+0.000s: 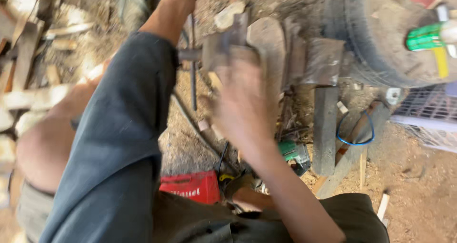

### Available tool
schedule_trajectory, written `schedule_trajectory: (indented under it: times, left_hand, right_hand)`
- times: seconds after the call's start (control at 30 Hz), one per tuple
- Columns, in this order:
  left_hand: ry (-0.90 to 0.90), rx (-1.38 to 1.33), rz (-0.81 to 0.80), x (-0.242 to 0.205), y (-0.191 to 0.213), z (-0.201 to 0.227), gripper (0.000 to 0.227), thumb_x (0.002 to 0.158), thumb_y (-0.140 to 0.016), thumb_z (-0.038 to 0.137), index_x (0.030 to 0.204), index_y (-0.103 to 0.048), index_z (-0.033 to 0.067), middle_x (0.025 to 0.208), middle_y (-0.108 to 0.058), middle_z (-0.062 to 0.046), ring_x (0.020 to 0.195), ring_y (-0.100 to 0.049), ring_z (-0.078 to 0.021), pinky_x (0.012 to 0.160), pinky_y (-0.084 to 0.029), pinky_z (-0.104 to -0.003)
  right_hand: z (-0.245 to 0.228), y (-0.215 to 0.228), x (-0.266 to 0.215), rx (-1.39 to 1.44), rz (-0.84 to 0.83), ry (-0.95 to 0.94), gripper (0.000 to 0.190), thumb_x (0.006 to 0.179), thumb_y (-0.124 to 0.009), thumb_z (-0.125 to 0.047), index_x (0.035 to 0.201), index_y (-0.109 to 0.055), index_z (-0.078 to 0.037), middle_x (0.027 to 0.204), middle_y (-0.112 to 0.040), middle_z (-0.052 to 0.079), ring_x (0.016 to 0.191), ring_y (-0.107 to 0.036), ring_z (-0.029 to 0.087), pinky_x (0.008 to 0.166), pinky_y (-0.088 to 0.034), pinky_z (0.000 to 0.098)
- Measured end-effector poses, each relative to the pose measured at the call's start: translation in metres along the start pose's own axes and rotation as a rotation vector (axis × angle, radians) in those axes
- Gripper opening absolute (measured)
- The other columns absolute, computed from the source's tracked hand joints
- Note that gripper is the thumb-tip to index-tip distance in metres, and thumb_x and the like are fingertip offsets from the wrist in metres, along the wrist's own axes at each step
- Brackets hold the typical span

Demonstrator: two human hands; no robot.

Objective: The person secures a wooden piece in a bench vise and uses a green reciprocating saw to cut along a marked line. The person repositions the wood and continues cutting until the piece is separated.

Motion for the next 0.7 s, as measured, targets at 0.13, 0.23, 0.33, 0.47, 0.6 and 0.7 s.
schedule_trajectory:
  times: [0.13, 0.23, 0.33, 0.47, 0.6, 0.7]
  left_hand:
    - [0.027, -0.098, -0.041, -0.011, 0.011, 0.003, 0.039, 0.097, -0.056, 0.039, 0.068, -0.058, 0.0143, 0.054, -0.047, 0.003, 0.049, -0.040, -0.0112, 0.050, -0.034, -0.031]
    - [-0.030, -0.173, -0.067, -0.011, -0.005, 0.031, 0.040, 0.097, -0.055, 0.040, 0.067, -0.058, 0.0143, 0.054, -0.046, 0.003, 0.049, -0.039, -0.0107, 0.051, -0.033, -0.031]
    - [-0.091, -0.280, -0.020, -0.045, -0.003, 0.039, 0.041, 0.097, -0.055, 0.040, 0.066, -0.057, 0.0143, 0.054, -0.045, 0.003, 0.050, -0.037, -0.0103, 0.052, -0.032, -0.030]
    - [-0.158, -0.406, 0.044, -0.101, -0.008, 0.056, 0.042, 0.098, -0.055, 0.041, 0.064, -0.057, 0.0143, 0.054, -0.044, 0.004, 0.050, -0.035, -0.0098, 0.053, -0.031, -0.029]
    - [-0.216, -0.352, 0.126, -0.155, -0.004, 0.073, 0.046, 0.099, -0.054, 0.044, 0.064, -0.058, 0.0144, 0.055, -0.044, 0.004, 0.052, -0.035, -0.0088, 0.056, -0.032, -0.028]
    - [-0.257, -0.509, 0.083, -0.183, -0.006, 0.076, 0.039, 0.100, -0.061, 0.038, 0.071, -0.054, 0.0129, 0.065, -0.043, 0.002, 0.062, -0.034, -0.0117, 0.062, -0.031, -0.033]
  right_hand:
    - [-0.023, -0.056, 0.075, -0.685, 0.045, 0.211, 0.075, 0.076, -0.069, -0.004, 0.147, -0.044, -0.004, 0.151, -0.040, 0.023, 0.144, -0.029, 0.040, 0.120, -0.016, 0.0511]
    - [-0.015, -0.068, 0.108, -0.782, -0.116, 0.186, 0.067, 0.083, -0.069, -0.011, 0.146, -0.050, 0.000, 0.140, -0.052, 0.018, 0.135, -0.041, 0.036, 0.117, -0.026, 0.0488]
    - [-0.014, -0.077, 0.106, -0.695, -0.351, 0.264, 0.047, 0.091, -0.071, -0.015, 0.133, -0.063, 0.003, 0.127, -0.061, 0.014, 0.128, -0.049, 0.031, 0.112, -0.034, 0.0495]
    - [-0.015, -0.070, 0.110, -0.579, -0.111, 0.339, 0.050, 0.066, -0.078, -0.018, 0.112, -0.070, -0.003, 0.123, -0.062, 0.016, 0.121, -0.049, 0.033, 0.101, -0.034, 0.0508]
    - [-0.011, -0.077, 0.113, -0.609, -0.078, 0.357, 0.032, 0.084, -0.073, -0.018, 0.110, -0.068, -0.001, 0.111, -0.065, 0.018, 0.111, -0.051, 0.031, 0.098, -0.036, 0.0473]
    - [-0.008, -0.081, 0.114, -0.626, -0.110, 0.320, 0.040, 0.085, -0.069, -0.032, 0.104, -0.068, 0.003, 0.106, -0.065, 0.018, 0.110, -0.050, 0.032, 0.097, -0.035, 0.0478]
Point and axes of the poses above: each hand's wrist, its own x-axis towards the middle knuckle, its own y-axis out of the back of the hand, z = x × y, the point moved 4 cm from there along x, towards the middle knuckle
